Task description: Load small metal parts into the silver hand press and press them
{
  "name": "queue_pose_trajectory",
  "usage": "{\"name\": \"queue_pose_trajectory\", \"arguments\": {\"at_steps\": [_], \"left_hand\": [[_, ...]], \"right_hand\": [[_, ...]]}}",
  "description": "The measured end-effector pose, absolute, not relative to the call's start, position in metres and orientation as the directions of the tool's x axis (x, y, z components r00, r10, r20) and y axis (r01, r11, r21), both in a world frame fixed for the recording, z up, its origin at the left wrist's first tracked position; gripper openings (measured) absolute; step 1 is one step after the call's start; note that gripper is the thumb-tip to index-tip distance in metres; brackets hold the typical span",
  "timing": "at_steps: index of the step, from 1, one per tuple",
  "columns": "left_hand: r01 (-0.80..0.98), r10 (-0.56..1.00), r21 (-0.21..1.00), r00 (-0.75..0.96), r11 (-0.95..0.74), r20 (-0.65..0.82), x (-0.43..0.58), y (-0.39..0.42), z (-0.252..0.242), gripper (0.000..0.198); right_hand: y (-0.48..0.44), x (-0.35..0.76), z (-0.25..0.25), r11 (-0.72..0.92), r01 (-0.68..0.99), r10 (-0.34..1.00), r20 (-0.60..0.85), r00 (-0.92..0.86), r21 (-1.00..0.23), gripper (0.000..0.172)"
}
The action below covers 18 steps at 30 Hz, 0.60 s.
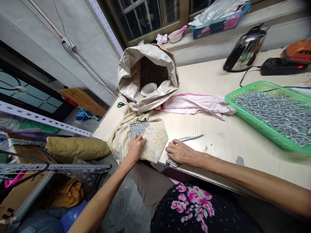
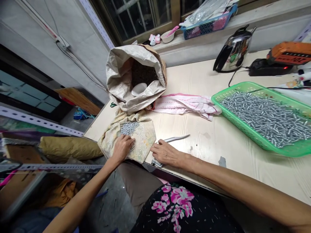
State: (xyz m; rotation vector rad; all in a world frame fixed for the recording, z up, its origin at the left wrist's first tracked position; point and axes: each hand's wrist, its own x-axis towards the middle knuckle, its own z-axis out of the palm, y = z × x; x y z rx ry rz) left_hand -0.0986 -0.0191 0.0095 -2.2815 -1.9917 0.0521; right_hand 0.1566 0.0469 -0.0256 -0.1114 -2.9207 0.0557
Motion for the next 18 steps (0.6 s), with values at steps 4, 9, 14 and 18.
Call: {"name": "queue_pose_trajectory", "arguments": {"at_steps": [4, 9, 14, 18], "left_hand": [[0.984, 0.99, -0.111, 0.131, -0.136, -0.058, -0.101, -0.012, 0.009, 0.023], [0.989, 0.987, 0.035, 0.14, -0.143, 0.085, -0.076, -0.03, 0.022, 0.019], [0.829, 0.945, 0.46, 0.242, -0.319, 0.219, -0.02, -0.082, 0.017, 0.014], [0.774, 0.933, 0.531, 0.214, -0.344, 0.291, 0.004, -0.104, 0.007, 0.015]], "right_hand": [[0.042, 0.154, -0.023, 0.999, 0.019, 0.025, 0.236, -0.971, -0.031, 0.024], [0.044, 0.16, -0.013, 0.99, 0.086, 0.103, 0.166, -0.981, -0.109, 0.015], [0.04, 0.161, -0.012, 0.962, 0.187, 0.218, 0.146, -0.965, -0.198, 0.013], [0.041, 0.152, -0.006, 0.871, 0.189, 0.31, 0.208, -0.928, -0.454, 0.014]]}}
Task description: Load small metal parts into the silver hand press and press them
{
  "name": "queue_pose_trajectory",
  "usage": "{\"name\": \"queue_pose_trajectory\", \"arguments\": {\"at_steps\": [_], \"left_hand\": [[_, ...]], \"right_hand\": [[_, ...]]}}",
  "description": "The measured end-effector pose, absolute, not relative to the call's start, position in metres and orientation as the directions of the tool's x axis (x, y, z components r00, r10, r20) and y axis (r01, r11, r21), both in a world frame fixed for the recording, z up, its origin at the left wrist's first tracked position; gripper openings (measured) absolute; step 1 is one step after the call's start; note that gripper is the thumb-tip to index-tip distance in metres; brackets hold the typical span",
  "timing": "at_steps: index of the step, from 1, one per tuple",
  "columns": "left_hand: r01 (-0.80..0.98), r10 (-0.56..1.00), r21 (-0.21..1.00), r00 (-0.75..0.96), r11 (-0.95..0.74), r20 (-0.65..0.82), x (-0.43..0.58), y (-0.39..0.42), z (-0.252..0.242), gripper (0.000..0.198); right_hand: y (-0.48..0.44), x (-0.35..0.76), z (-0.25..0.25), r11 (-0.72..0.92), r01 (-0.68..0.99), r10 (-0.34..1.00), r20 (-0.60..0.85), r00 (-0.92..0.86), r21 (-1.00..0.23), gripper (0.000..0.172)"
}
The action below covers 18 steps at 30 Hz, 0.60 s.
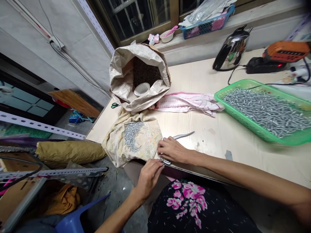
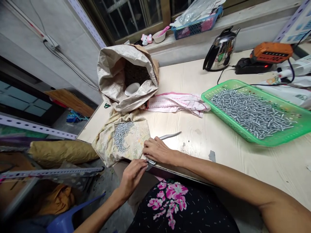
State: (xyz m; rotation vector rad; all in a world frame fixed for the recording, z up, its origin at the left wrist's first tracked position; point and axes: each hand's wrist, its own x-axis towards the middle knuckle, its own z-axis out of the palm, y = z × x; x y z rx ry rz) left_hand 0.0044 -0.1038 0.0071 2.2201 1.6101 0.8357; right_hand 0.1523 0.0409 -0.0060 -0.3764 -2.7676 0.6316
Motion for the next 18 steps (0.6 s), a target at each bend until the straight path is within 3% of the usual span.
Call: {"name": "queue_pose_trajectory", "arguments": {"at_steps": [3, 5, 7, 11, 14, 16, 18], "left_hand": [[0.786, 0.962, 0.581, 0.06, -0.21, 0.267, 0.005, -0.1, 0.008, 0.013], [0.774, 0.976, 0.623, -0.031, -0.113, 0.217, 0.002, -0.092, 0.011, 0.014], [0.747, 0.984, 0.664, -0.092, -0.031, 0.15, -0.002, -0.083, 0.013, 0.017], [0.679, 0.987, 0.732, -0.153, 0.065, 0.054, -0.007, -0.07, 0.009, 0.027], [0.625, 0.981, 0.764, -0.186, 0.16, -0.053, -0.014, -0.057, 0.0, 0.034], [0.602, 0.968, 0.761, -0.21, 0.24, -0.14, -0.017, -0.048, -0.002, 0.038], [0.592, 0.954, 0.749, -0.222, 0.298, -0.204, -0.018, -0.042, 0.001, 0.04]], "right_hand": [[0.054, 0.169, 0.017, 0.705, 0.25, 0.558, 0.302, -0.773, -0.663, 0.019], [0.073, 0.201, 0.038, 0.634, 0.36, 0.731, 0.379, -0.567, -0.684, 0.022], [0.094, 0.245, 0.06, 0.588, 0.537, 0.807, 0.484, -0.338, -0.605, 0.022], [0.115, 0.329, 0.093, 0.34, 0.895, 0.754, 0.652, -0.076, -0.289, 0.024], [0.098, 0.347, 0.089, 0.24, 0.959, 0.762, 0.641, -0.088, -0.153, 0.032], [0.075, 0.334, 0.069, 0.395, 0.903, 0.805, 0.538, -0.25, -0.172, 0.023], [0.046, 0.309, 0.042, 0.594, 0.76, 0.79, 0.373, -0.487, -0.265, 0.016]]}}
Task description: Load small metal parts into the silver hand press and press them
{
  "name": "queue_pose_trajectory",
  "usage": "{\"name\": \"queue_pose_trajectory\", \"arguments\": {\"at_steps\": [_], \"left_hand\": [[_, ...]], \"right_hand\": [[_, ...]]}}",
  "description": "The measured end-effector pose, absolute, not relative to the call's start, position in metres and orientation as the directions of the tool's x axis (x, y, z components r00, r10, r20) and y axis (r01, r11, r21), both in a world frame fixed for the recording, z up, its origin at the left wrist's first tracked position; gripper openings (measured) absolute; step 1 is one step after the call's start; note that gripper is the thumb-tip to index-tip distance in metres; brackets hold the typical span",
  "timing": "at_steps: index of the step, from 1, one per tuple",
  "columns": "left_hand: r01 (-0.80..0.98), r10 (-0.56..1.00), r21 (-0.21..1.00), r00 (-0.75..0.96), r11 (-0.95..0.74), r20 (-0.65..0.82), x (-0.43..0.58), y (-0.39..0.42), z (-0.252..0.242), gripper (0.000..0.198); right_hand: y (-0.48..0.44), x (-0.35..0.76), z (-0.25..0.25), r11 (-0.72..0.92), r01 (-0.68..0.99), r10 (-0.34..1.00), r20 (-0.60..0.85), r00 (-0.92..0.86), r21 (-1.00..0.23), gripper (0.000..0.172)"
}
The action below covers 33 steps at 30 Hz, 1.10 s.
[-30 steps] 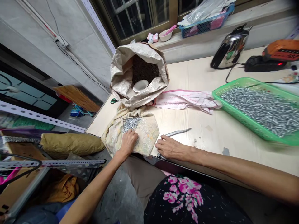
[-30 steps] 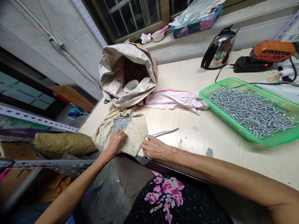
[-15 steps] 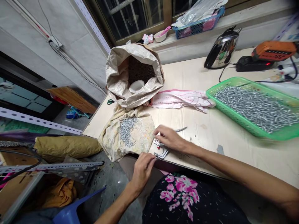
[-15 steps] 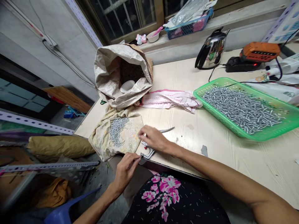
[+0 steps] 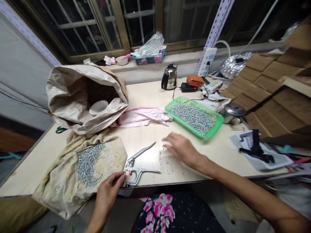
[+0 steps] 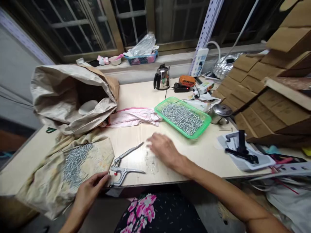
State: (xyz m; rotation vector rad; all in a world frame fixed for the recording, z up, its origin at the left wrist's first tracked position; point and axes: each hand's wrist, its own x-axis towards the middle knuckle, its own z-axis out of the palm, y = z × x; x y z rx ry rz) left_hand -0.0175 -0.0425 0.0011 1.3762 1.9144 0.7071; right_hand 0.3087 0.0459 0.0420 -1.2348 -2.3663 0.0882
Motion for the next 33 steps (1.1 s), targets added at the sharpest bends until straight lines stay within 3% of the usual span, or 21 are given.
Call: {"name": "queue_pose_trajectory", "arguments": {"at_steps": [2, 5, 10, 20, 33], "left_hand": [[0.581, 0.944, 0.744, -0.224, 0.33, -0.243, -0.016, -0.039, 0.006, 0.043], [0.511, 0.917, 0.761, -0.238, 0.399, -0.321, -0.014, -0.037, 0.007, 0.047], [0.322, 0.861, 0.799, -0.234, 0.508, -0.453, -0.01, -0.036, 0.001, 0.047], [0.376, 0.873, 0.788, -0.194, 0.488, -0.448, -0.006, -0.039, 0.0, 0.039], [0.468, 0.862, 0.729, -0.191, 0.5, -0.469, -0.003, -0.026, -0.005, 0.041]], "right_hand": [[0.016, 0.283, 0.017, 0.677, 0.639, 0.731, 0.234, -0.641, -0.365, 0.016], [-0.013, 0.259, -0.013, 0.679, 0.61, 0.711, 0.157, -0.686, -0.408, 0.017], [-0.011, 0.247, -0.041, 0.711, 0.581, 0.687, 0.213, -0.695, -0.397, 0.018], [-0.016, 0.249, -0.025, 0.766, 0.539, 0.642, 0.38, -0.666, -0.351, 0.024], [-0.009, 0.25, -0.042, 0.721, 0.561, 0.683, 0.283, -0.673, -0.407, 0.02]]}}
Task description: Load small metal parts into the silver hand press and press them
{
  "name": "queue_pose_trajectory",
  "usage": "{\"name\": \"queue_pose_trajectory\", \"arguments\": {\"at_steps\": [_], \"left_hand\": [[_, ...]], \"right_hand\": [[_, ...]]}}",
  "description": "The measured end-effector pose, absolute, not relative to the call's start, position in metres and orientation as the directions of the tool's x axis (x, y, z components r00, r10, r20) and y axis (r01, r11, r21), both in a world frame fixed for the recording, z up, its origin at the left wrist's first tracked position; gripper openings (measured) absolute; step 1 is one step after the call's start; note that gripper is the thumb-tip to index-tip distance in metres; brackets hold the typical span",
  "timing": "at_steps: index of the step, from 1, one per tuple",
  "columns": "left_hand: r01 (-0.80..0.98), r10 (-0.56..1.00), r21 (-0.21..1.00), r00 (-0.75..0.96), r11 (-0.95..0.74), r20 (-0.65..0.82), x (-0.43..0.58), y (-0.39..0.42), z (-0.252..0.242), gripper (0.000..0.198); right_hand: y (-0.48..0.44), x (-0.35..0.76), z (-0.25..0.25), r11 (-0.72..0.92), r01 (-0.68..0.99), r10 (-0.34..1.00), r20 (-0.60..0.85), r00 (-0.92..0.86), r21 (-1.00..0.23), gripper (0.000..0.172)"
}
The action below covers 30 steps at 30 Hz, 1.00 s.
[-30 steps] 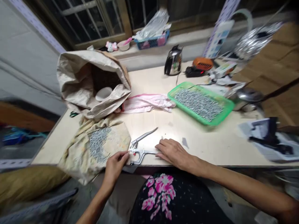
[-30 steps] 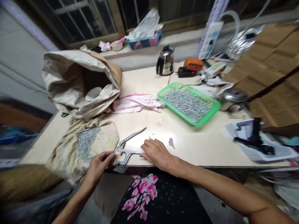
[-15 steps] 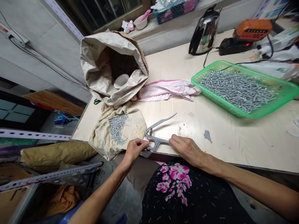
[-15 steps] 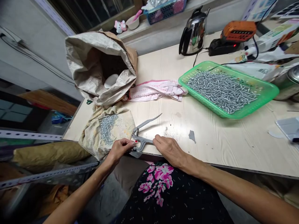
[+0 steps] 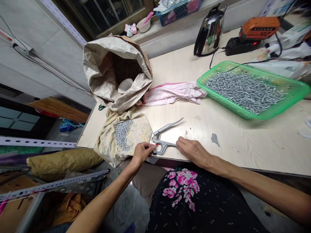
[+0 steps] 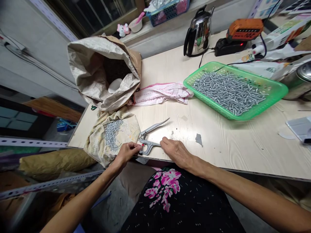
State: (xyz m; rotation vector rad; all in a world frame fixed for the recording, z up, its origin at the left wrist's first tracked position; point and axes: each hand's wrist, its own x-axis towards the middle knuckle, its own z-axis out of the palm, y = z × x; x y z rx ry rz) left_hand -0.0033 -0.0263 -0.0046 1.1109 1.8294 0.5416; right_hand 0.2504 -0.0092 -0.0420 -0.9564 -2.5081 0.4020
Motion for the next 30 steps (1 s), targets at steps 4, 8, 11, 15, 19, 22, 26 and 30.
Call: {"name": "queue_pose_trajectory", "arguments": {"at_steps": [4, 8, 11, 15, 19, 22, 26, 30], "left_hand": [[0.467, 0.83, 0.702, -0.145, 0.538, -0.539, -0.004, -0.024, -0.002, 0.041], [0.559, 0.798, 0.635, -0.082, 0.533, -0.597, -0.005, -0.02, 0.005, 0.04], [0.632, 0.806, 0.598, -0.075, 0.494, -0.587, -0.005, -0.018, 0.007, 0.039], [0.691, 0.827, 0.558, -0.105, 0.46, -0.552, -0.005, -0.02, 0.005, 0.036], [0.709, 0.848, 0.551, -0.125, 0.44, -0.516, -0.004, -0.024, 0.004, 0.035], [0.704, 0.855, 0.563, -0.123, 0.433, -0.503, -0.003, -0.026, 0.003, 0.035], [0.712, 0.862, 0.562, -0.12, 0.421, -0.493, -0.002, -0.026, 0.004, 0.036], [0.714, 0.857, 0.551, -0.137, 0.433, -0.497, -0.001, -0.026, 0.005, 0.035]], "right_hand": [[-0.007, 0.251, -0.047, 0.718, 0.559, 0.683, 0.263, -0.682, -0.414, 0.019], [-0.006, 0.251, -0.046, 0.722, 0.565, 0.676, 0.234, -0.699, -0.399, 0.02], [-0.004, 0.252, -0.039, 0.708, 0.58, 0.685, 0.191, -0.703, -0.403, 0.019], [0.006, 0.258, -0.024, 0.705, 0.593, 0.689, 0.175, -0.704, -0.388, 0.024], [0.031, 0.266, -0.017, 0.72, 0.619, 0.687, 0.199, -0.698, -0.315, 0.096], [0.049, 0.266, -0.02, 0.751, 0.594, 0.645, 0.127, -0.754, -0.288, 0.105], [0.055, 0.262, -0.018, 0.755, 0.584, 0.636, 0.119, -0.762, -0.298, 0.091], [0.05, 0.261, -0.008, 0.749, 0.591, 0.644, 0.121, -0.755, -0.3, 0.072]]}}
